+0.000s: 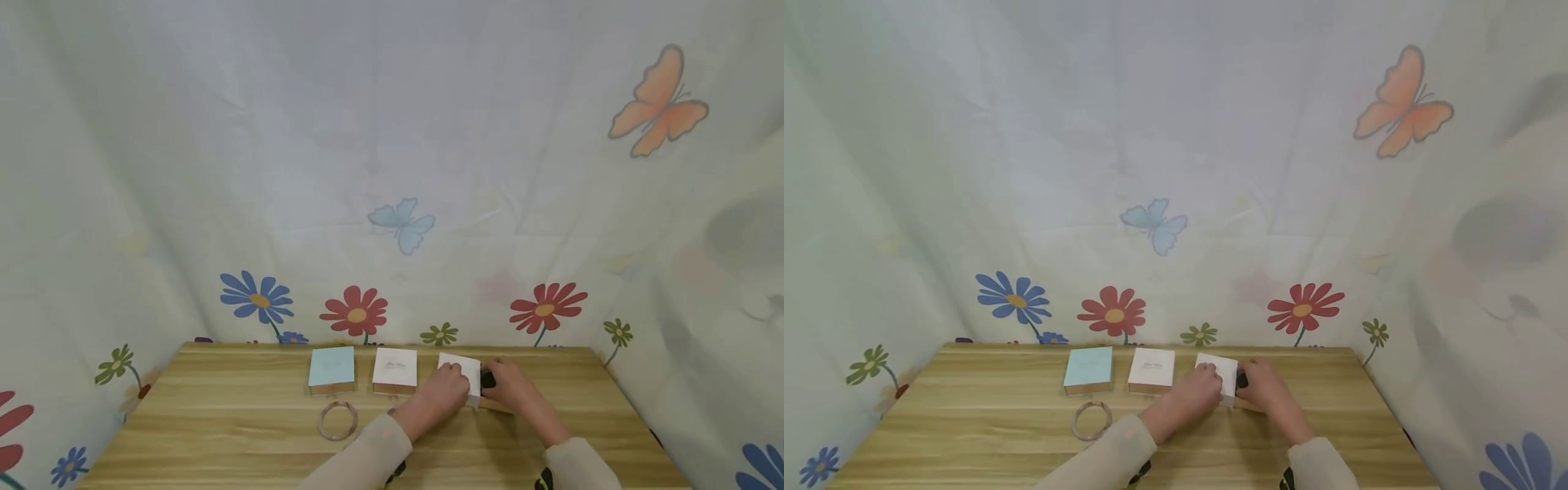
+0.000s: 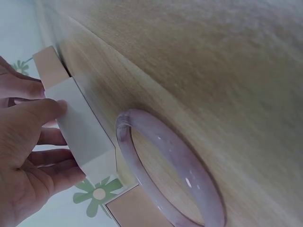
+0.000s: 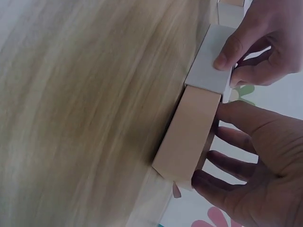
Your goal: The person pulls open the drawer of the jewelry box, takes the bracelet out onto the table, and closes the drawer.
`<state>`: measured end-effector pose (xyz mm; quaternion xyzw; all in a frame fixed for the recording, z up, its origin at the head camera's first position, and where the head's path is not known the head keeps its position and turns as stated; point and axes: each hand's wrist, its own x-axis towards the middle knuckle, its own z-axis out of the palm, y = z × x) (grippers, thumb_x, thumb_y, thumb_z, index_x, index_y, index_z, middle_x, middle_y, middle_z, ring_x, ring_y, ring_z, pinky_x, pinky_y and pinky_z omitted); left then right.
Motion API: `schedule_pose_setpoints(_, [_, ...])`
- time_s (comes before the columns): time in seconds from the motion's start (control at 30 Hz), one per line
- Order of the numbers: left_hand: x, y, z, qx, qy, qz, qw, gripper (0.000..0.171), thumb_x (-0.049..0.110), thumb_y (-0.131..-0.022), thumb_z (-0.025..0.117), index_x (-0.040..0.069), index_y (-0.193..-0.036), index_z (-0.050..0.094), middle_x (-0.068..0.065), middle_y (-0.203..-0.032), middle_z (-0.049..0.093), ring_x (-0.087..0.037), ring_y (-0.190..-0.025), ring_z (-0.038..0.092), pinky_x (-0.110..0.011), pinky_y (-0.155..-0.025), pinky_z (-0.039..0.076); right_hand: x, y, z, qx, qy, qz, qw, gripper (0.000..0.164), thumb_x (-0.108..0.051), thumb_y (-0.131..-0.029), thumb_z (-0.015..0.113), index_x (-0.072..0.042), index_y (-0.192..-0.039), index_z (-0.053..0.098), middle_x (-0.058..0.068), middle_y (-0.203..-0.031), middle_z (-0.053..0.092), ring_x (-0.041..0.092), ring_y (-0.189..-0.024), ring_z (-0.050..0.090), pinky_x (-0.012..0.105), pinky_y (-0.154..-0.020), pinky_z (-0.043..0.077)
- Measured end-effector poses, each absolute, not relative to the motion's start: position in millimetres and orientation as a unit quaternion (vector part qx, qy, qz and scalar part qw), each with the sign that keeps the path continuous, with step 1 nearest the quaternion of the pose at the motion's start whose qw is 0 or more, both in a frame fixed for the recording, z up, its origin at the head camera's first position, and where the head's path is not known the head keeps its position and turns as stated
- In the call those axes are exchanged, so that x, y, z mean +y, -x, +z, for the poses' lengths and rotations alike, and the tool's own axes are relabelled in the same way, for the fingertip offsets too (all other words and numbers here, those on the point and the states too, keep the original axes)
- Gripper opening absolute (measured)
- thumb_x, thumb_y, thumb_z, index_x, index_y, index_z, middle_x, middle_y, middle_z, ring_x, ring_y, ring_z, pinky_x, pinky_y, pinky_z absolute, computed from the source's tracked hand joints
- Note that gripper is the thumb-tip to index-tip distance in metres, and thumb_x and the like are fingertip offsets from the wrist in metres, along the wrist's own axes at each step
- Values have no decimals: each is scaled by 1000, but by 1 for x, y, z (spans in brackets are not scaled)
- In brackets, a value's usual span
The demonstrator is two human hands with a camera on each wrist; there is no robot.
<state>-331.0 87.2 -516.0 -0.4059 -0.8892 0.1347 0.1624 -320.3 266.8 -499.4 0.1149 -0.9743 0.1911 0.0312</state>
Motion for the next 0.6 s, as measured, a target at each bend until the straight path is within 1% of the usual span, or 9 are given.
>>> schedule_pose_setpoints(0.2, [87, 333, -518, -883, 412, 139, 180, 21, 31, -97, 68, 17, -83, 74, 1, -83, 64, -12, -79, 58, -25, -77, 51, 267, 326, -500, -974, -117, 193, 22, 40, -9, -79, 87, 4, -112, 69, 18, -105, 59, 32, -94, 60, 50, -85, 53])
schedule_pose_setpoints(0.3, [86, 332, -518, -878, 415, 142, 191, 21, 29, -97, 67, 18, -81, 74, 2, -81, 64, -12, -78, 57, -25, -77, 50, 266, 328, -500, -976, -118, 184, 20, 43, -10, -78, 87, 6, -114, 69, 18, -103, 58, 30, -91, 59, 49, -84, 53])
schedule_pose_setpoints(0.4, [86, 332, -518, -874, 418, 145, 201, 21, 28, -97, 68, 18, -79, 74, 3, -80, 64, -11, -77, 57, -24, -76, 50, 266, 329, -501, -977, -125, 171, 20, 44, -10, -78, 87, 7, -115, 70, 19, -102, 61, 32, -93, 60, 50, -84, 53])
schedule_pose_setpoints(0.5, [85, 334, -518, -876, 415, 143, 200, 21, 28, -97, 67, 18, -80, 74, 2, -80, 63, -12, -78, 58, -25, -76, 51, 267, 333, -501, -977, -139, 158, 20, 44, -11, -78, 87, 7, -115, 71, 19, -104, 63, 35, -96, 61, 50, -87, 53])
schedule_pose_setpoints(0.6, [85, 336, -518, -878, 414, 139, 197, 21, 27, -97, 67, 18, -80, 74, 2, -81, 64, -12, -77, 58, -25, -76, 51, 268, 337, -498, -978, -145, 150, 3, 45, -14, -79, 87, 7, -115, 71, 19, -108, 66, 36, -100, 63, 51, -90, 53])
